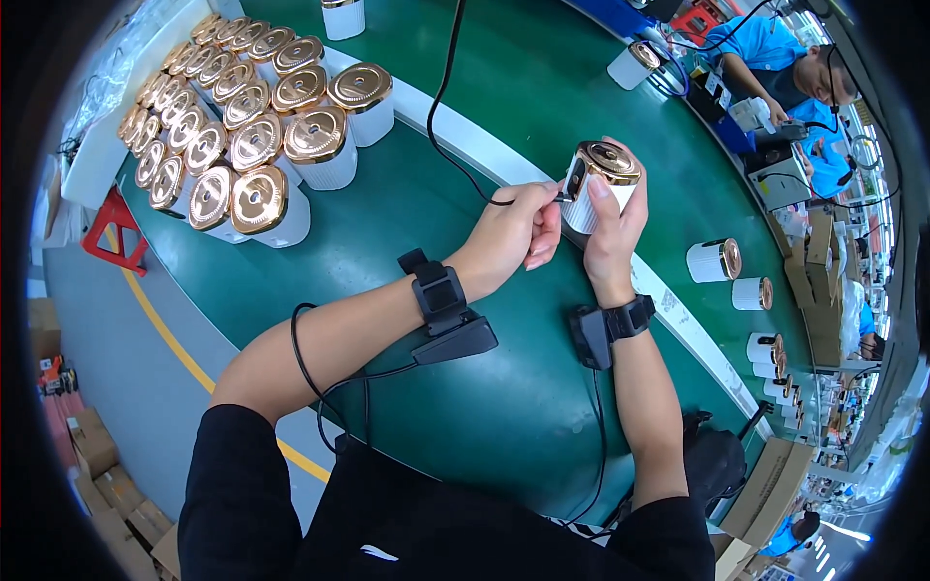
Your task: The person tests humidifiers by picking each one up from a conveyor belt, plugging in a power cable, and then unplugging it before returning the unit to the belt.
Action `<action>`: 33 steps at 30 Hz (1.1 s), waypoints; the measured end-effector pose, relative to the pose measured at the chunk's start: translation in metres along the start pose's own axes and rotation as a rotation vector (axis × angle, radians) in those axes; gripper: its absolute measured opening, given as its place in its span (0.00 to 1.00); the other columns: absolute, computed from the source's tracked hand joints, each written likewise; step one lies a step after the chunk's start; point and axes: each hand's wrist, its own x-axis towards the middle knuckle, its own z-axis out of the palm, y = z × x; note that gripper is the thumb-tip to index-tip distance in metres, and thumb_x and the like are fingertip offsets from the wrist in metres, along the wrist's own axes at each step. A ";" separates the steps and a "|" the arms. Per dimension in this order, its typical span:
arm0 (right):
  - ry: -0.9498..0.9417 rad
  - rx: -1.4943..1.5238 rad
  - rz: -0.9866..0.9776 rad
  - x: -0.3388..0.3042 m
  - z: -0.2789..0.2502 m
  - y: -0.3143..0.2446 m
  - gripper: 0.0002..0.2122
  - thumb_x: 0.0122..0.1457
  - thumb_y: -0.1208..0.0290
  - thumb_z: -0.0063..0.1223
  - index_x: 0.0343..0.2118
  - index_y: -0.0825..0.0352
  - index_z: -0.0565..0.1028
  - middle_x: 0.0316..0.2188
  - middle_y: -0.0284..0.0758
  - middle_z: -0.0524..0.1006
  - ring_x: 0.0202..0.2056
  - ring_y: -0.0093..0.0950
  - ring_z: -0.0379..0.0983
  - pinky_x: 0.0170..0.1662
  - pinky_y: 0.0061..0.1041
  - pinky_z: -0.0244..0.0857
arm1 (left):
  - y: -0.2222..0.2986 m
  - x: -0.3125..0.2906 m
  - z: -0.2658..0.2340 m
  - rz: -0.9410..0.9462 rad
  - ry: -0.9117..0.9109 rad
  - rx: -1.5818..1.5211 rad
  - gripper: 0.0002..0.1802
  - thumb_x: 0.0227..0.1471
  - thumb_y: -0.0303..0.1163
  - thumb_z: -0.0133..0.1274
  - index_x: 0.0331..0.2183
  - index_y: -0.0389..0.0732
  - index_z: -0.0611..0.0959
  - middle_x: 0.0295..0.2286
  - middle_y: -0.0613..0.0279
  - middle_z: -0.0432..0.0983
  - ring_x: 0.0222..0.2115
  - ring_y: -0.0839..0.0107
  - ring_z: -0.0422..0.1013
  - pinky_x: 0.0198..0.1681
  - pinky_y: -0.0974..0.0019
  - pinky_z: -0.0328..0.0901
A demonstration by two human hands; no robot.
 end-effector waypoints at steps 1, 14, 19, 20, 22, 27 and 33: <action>-0.008 -0.023 -0.012 0.000 0.000 0.000 0.24 0.55 0.64 0.57 0.51 0.71 0.67 0.41 0.38 0.75 0.42 0.25 0.71 0.48 0.24 0.64 | -0.001 0.000 0.000 -0.001 0.002 -0.002 0.21 0.60 0.40 0.38 0.19 0.41 0.65 0.10 0.65 0.59 0.11 0.74 0.57 0.17 0.71 0.52; -0.020 -0.087 -0.059 -0.001 0.004 -0.004 0.26 0.55 0.62 0.59 0.52 0.70 0.65 0.42 0.38 0.75 0.43 0.25 0.71 0.48 0.25 0.64 | 0.001 -0.002 0.000 -0.006 -0.026 0.063 0.23 0.64 0.42 0.34 0.21 0.40 0.67 0.12 0.65 0.60 0.12 0.76 0.57 0.17 0.71 0.52; -0.040 -0.126 -0.060 -0.003 0.004 -0.001 0.26 0.55 0.62 0.58 0.53 0.70 0.64 0.42 0.38 0.74 0.43 0.26 0.71 0.48 0.25 0.64 | -0.001 -0.003 -0.001 -0.015 -0.038 0.074 0.24 0.64 0.42 0.34 0.20 0.39 0.67 0.12 0.66 0.59 0.12 0.76 0.56 0.16 0.71 0.51; -0.040 -0.126 -0.059 -0.003 0.004 0.000 0.26 0.55 0.62 0.58 0.53 0.70 0.64 0.42 0.38 0.74 0.43 0.26 0.71 0.48 0.25 0.64 | -0.001 -0.003 -0.002 -0.016 -0.047 0.078 0.24 0.64 0.42 0.33 0.20 0.39 0.67 0.12 0.66 0.59 0.11 0.76 0.55 0.16 0.71 0.51; -0.067 -0.109 -0.024 -0.001 0.003 -0.001 0.26 0.55 0.61 0.58 0.53 0.70 0.64 0.43 0.39 0.74 0.44 0.26 0.70 0.48 0.25 0.64 | 0.000 -0.002 -0.003 -0.021 -0.059 0.063 0.23 0.64 0.41 0.34 0.20 0.40 0.66 0.11 0.66 0.59 0.11 0.76 0.55 0.15 0.70 0.51; -0.068 -0.081 0.011 0.002 -0.002 0.003 0.27 0.55 0.63 0.59 0.54 0.70 0.63 0.43 0.39 0.73 0.44 0.26 0.70 0.48 0.25 0.64 | 0.003 0.003 -0.002 -0.061 -0.079 -0.006 0.21 0.63 0.40 0.35 0.19 0.42 0.63 0.11 0.66 0.58 0.11 0.76 0.54 0.15 0.70 0.51; 0.355 -0.342 -0.136 0.034 -0.039 -0.005 0.23 0.55 0.66 0.61 0.49 0.70 0.65 0.43 0.38 0.70 0.41 0.24 0.68 0.45 0.24 0.65 | 0.000 0.007 -0.016 -0.136 -0.136 -0.210 0.21 0.62 0.41 0.35 0.18 0.45 0.60 0.11 0.67 0.54 0.12 0.75 0.52 0.17 0.70 0.48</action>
